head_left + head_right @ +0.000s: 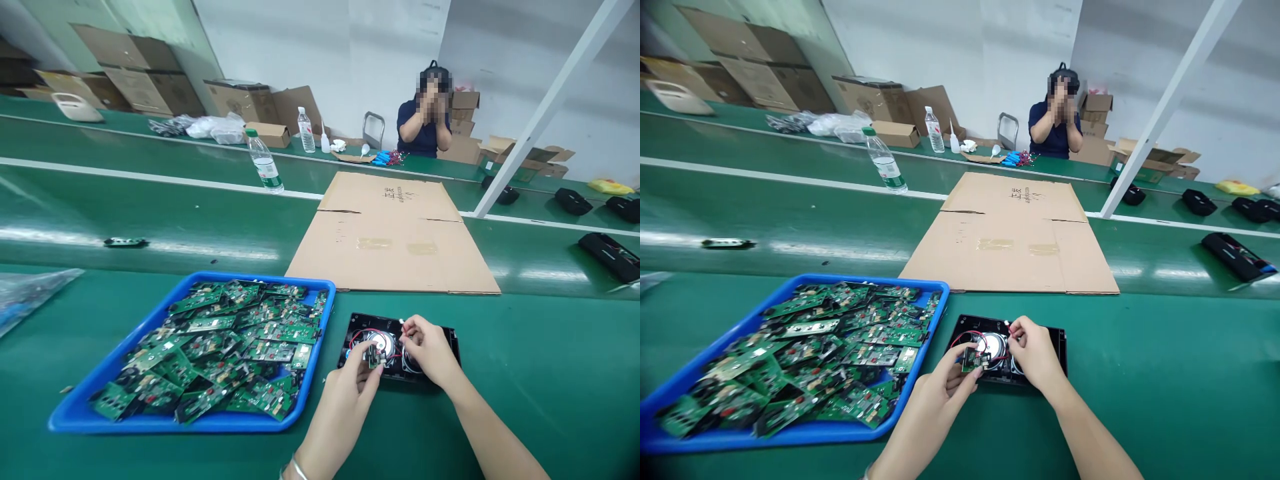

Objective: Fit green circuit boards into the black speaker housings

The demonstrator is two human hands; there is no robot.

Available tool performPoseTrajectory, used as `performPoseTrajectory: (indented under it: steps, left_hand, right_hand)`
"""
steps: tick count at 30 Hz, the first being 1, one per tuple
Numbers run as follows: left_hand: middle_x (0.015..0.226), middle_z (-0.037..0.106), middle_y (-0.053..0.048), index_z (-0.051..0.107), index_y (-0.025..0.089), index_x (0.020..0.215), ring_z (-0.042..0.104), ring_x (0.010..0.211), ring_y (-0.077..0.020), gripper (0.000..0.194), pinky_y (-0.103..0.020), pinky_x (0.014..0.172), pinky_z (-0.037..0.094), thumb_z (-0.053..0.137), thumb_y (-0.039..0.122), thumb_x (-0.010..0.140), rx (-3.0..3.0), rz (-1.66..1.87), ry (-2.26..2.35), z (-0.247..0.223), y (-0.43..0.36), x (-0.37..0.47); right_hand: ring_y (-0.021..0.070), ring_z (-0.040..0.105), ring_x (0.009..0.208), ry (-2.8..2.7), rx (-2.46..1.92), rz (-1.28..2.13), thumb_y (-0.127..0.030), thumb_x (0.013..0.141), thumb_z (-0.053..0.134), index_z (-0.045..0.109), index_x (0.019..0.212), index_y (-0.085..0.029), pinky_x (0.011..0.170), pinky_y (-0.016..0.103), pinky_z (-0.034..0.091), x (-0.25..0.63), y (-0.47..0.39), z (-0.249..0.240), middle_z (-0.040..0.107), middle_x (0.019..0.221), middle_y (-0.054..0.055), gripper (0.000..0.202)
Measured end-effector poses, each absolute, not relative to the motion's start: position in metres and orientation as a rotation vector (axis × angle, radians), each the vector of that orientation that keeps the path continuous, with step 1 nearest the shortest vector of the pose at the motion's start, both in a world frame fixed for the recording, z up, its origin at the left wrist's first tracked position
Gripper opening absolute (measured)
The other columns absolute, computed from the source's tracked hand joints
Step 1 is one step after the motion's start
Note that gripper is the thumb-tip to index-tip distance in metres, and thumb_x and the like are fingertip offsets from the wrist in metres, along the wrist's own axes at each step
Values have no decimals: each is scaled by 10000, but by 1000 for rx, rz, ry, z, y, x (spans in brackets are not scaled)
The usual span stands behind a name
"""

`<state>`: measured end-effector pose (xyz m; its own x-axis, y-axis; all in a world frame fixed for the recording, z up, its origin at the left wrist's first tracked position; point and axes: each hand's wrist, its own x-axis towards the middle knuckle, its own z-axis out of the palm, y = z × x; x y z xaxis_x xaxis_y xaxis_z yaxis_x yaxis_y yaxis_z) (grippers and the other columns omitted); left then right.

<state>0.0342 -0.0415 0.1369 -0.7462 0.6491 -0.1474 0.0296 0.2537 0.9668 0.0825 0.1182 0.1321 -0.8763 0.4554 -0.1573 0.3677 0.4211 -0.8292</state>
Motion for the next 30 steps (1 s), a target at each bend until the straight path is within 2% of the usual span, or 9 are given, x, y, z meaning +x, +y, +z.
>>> performPoseTrajectory:
  steps: [2, 4, 8, 11, 14, 17, 25, 30]
  left_hand:
    - [683, 621, -18, 478, 192, 1035, 644, 686, -191, 299, -324, 701, 548, 446, 353, 786, 569, 1584, 1955, 137, -37, 35]
    - [703, 633, -27, 468, 182, 1037, 651, 715, -201, 309, -342, 732, 547, 451, 355, 781, 532, 1622, 1954, 136, -32, 35]
    - [814, 668, -70, 460, 165, 1043, 658, 787, -222, 338, -352, 738, 550, 462, 359, 767, 486, 1668, 1996, 133, -25, 34]
    - [863, 679, -86, 470, 162, 1058, 649, 849, -236, 352, -358, 745, 550, 476, 356, 764, 502, 1655, 1997, 132, -26, 31]
    - [842, 684, -79, 479, 157, 1066, 654, 830, -237, 369, -361, 735, 553, 492, 354, 754, 511, 1607, 1991, 134, -27, 28]
    - [789, 681, -62, 474, 145, 1081, 662, 773, -224, 394, -354, 722, 556, 496, 357, 749, 510, 1579, 1981, 136, -28, 25]
    - [705, 656, -34, 448, 137, 1103, 660, 731, -228, 422, -380, 711, 557, 495, 372, 754, 525, 1531, 1968, 135, -29, 22]
    - [944, 661, -76, 486, 164, 1065, 640, 877, -218, 367, -352, 793, 541, 492, 361, 756, 551, 1580, 1913, 136, -27, 26]
  right_hand:
    - [95, 484, 508, -2358, -700, 1687, -267, 772, 522, 545, 775, -157, 439, 186, 359, 92, 123, 132, 541, 621, -2, 112]
    - [106, 500, 523, -2286, -618, 1769, -339, 768, 542, 613, 780, -152, 453, 199, 391, 99, 126, 132, 558, 621, 18, 200]
    - [100, 510, 562, -2352, -384, 1854, -360, 755, 592, 689, 761, -171, 451, 200, 393, 105, 129, 132, 599, 776, 50, 213]
    - [91, 502, 566, -2401, -329, 1956, -320, 728, 639, 696, 736, -175, 454, 190, 385, 103, 126, 133, 578, 745, 28, 155]
    - [84, 496, 583, -2469, -347, 1732, -162, 722, 630, 681, 695, -164, 517, 191, 396, 100, 118, 134, 555, 688, 5, 58]
    - [82, 491, 588, -2528, -303, 1374, -63, 749, 559, 663, 719, -149, 520, 191, 384, 99, 110, 134, 555, 712, 8, 139]
    - [93, 519, 631, -2642, -160, 1038, -61, 787, 528, 636, 756, -148, 525, 181, 396, 100, 108, 129, 560, 735, 14, 142]
    - [97, 523, 645, -2775, -148, 805, -62, 784, 538, 623, 747, -148, 565, 194, 405, 100, 106, 129, 554, 728, 7, 126]
